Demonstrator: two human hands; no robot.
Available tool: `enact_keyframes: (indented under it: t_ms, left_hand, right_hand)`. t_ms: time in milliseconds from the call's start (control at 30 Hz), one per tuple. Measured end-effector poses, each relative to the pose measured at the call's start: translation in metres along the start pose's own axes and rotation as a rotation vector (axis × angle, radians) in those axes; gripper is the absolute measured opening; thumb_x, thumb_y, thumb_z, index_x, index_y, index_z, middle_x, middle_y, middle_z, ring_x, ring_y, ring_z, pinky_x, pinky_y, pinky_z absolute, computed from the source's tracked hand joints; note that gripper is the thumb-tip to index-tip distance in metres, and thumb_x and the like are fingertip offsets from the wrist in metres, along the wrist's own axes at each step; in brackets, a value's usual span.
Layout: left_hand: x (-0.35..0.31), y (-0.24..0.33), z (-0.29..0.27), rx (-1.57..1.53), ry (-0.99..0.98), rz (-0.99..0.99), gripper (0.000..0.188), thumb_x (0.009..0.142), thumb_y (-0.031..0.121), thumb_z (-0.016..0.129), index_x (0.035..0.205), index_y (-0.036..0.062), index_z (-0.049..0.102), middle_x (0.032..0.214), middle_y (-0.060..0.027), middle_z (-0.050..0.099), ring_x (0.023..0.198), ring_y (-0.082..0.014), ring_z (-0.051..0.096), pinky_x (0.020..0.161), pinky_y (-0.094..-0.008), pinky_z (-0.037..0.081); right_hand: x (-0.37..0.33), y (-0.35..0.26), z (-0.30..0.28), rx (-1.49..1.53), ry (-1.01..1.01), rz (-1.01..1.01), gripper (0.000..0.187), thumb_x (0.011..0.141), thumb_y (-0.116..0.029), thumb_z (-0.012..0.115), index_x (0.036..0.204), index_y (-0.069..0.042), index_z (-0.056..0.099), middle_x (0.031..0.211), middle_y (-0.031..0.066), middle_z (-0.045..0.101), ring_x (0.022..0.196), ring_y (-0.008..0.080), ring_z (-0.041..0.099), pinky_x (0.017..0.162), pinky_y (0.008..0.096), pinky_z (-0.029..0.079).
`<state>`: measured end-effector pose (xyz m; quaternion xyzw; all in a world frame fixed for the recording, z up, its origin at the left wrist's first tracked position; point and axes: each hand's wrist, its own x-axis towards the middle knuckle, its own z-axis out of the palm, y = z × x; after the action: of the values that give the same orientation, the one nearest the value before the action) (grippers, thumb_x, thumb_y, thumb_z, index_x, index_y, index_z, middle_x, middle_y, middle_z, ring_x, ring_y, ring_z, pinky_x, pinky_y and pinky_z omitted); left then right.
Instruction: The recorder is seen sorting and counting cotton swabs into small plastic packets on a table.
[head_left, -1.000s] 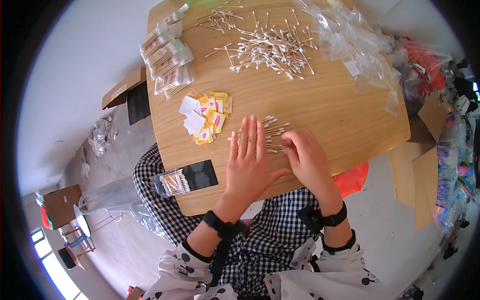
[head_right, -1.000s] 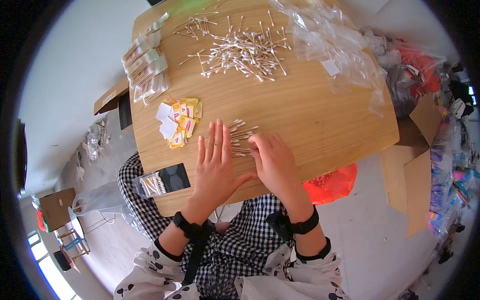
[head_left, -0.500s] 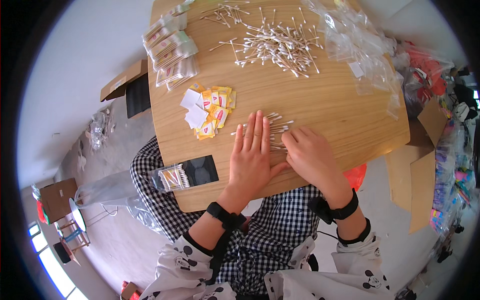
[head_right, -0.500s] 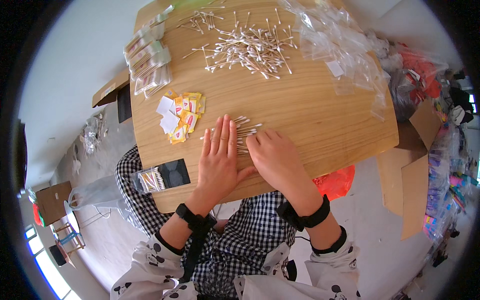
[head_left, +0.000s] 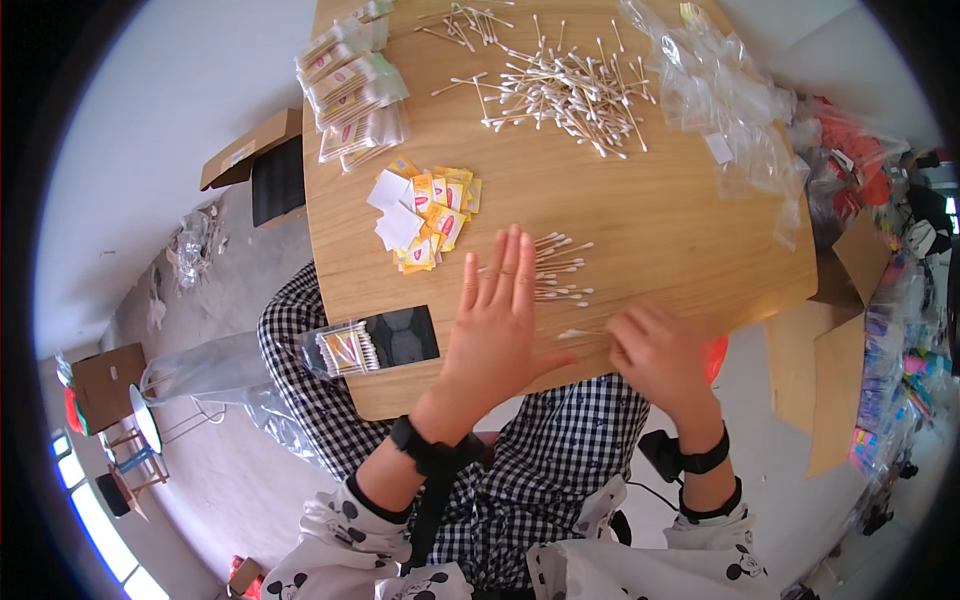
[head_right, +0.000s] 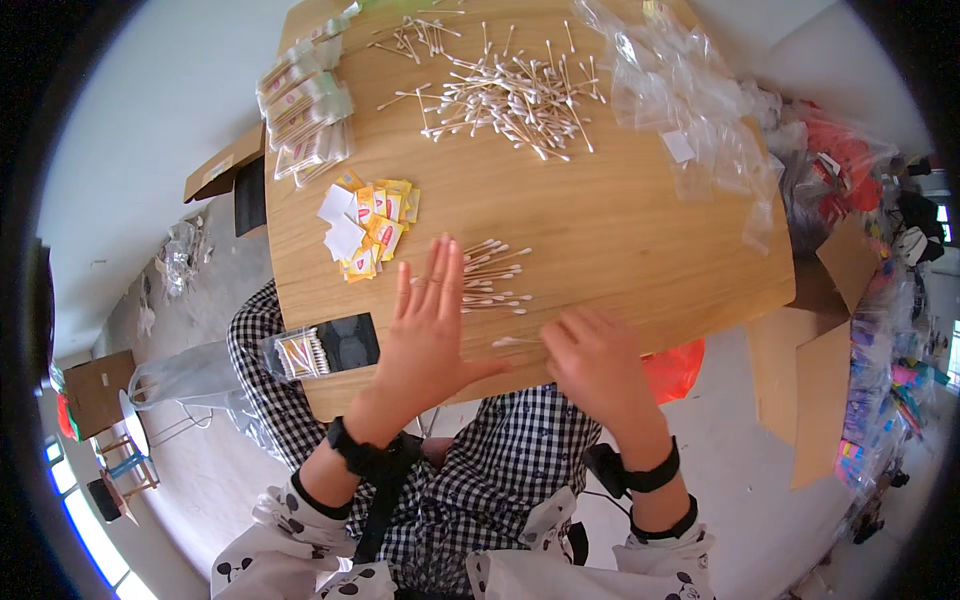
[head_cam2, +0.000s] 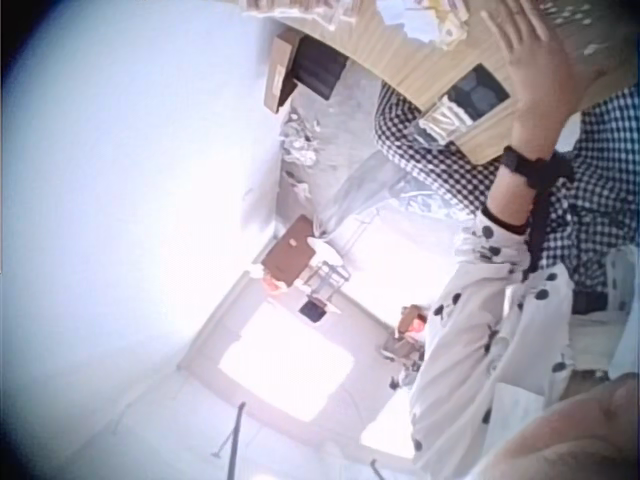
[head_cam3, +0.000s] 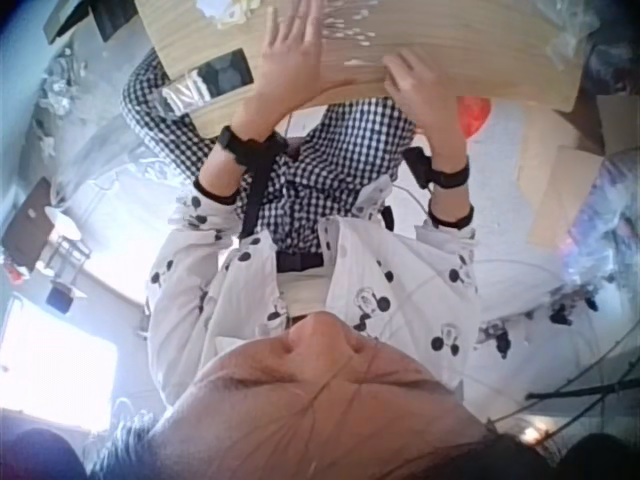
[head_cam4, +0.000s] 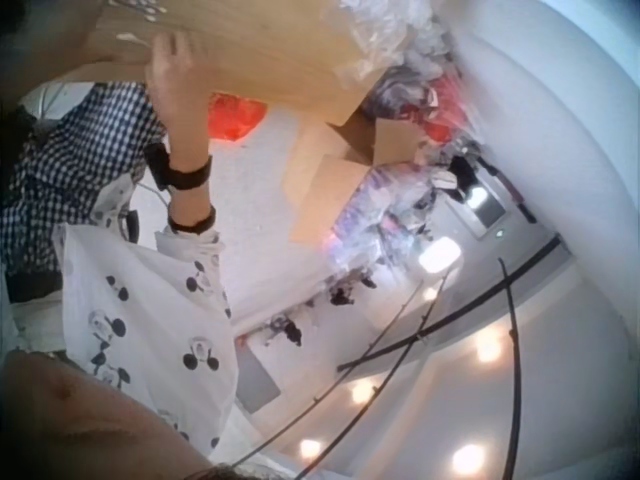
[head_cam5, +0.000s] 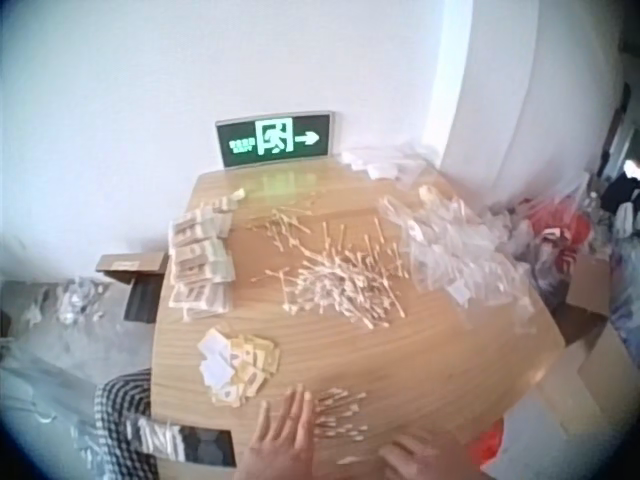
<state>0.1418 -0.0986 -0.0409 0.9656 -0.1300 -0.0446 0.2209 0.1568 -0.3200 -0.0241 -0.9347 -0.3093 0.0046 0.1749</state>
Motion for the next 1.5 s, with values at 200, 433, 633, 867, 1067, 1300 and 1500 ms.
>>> enact_keyframes:
  t_ms: [200, 433, 633, 867, 1067, 1300, 1500]
  left_hand:
    - [-0.018, -0.025, -0.018, -0.225, 0.267, -0.125, 0.061, 0.077, 0.02, 0.081, 0.129, 0.0013, 0.055, 0.13, -0.0173, 0.055, 0.123, -0.036, 0.051, 0.105, -0.0449, 0.04]
    - [-0.004, -0.025, -0.011, -0.142, 0.333, -0.093, 0.015, 0.079, 0.007, 0.075, 0.09, 0.0067, 0.066, 0.093, -0.0078, 0.057, 0.092, -0.029, 0.056, 0.082, -0.0405, 0.044]
    - [0.001, -0.026, -0.008, -0.138, 0.29, -0.094, 0.012, 0.079, 0.009, 0.074, 0.087, 0.0064, 0.064, 0.09, -0.0077, 0.055, 0.092, -0.0284, 0.055, 0.083, -0.0403, 0.044]
    - [0.0, -0.027, -0.008, -0.192, 0.275, -0.132, 0.013, 0.08, 0.008, 0.073, 0.087, 0.0049, 0.062, 0.088, -0.0088, 0.055, 0.09, -0.0294, 0.054, 0.082, -0.0406, 0.043]
    - [-0.014, -0.026, -0.017, -0.178, 0.343, -0.103, 0.013, 0.079, 0.005, 0.072, 0.085, 0.0051, 0.061, 0.085, -0.0082, 0.053, 0.084, -0.0283, 0.053, 0.076, -0.0399, 0.043]
    - [-0.028, 0.008, 0.013, -0.154, 0.244, 0.054, 0.013, 0.075, 0.005, 0.071, 0.081, 0.0079, 0.06, 0.082, -0.0062, 0.051, 0.081, -0.0262, 0.052, 0.073, -0.0381, 0.042]
    - [-0.011, -0.002, 0.016, -0.134, 0.334, -0.007, 0.015, 0.076, 0.005, 0.071, 0.086, 0.0067, 0.06, 0.084, -0.0067, 0.053, 0.083, -0.0268, 0.053, 0.072, -0.039, 0.044]
  right_hand:
    - [0.022, -0.014, 0.027, 0.098, 0.115, -0.055, 0.009, 0.074, -0.004, 0.066, 0.082, -0.005, 0.061, 0.084, 0.0072, 0.059, 0.081, 0.0257, 0.061, 0.068, 0.038, 0.051]
    - [0.037, -0.017, 0.029, 0.302, 0.234, 0.114, 0.008, 0.08, -0.002, 0.069, 0.085, -0.005, 0.063, 0.089, 0.0072, 0.061, 0.083, 0.0278, 0.062, 0.068, 0.039, 0.051]
    - [0.049, -0.025, 0.031, 0.318, 0.255, 0.12, 0.012, 0.081, -0.001, 0.068, 0.09, -0.005, 0.061, 0.089, 0.0087, 0.062, 0.084, 0.0298, 0.062, 0.07, 0.0401, 0.05]
    - [0.065, -0.022, 0.032, 0.308, 0.124, 0.063, 0.014, 0.081, 0.004, 0.06, 0.094, -0.003, 0.057, 0.089, 0.0117, 0.062, 0.086, 0.0323, 0.061, 0.074, 0.042, 0.05]
    - [0.065, -0.02, 0.028, 0.26, 0.043, 0.045, 0.017, 0.078, 0.006, 0.055, 0.092, -0.003, 0.054, 0.089, 0.0117, 0.061, 0.088, 0.0322, 0.06, 0.077, 0.0416, 0.049]
    - [0.062, -0.016, 0.029, 0.267, 0.126, 0.023, 0.016, 0.079, 0.004, 0.055, 0.093, -0.004, 0.053, 0.089, 0.0117, 0.061, 0.087, 0.0329, 0.06, 0.075, 0.0418, 0.049]
    - [0.036, -0.012, 0.003, 0.223, 0.1, 0.075, 0.013, 0.078, 0.003, 0.056, 0.089, -0.004, 0.056, 0.089, 0.0112, 0.061, 0.087, 0.0325, 0.06, 0.074, 0.0412, 0.049]
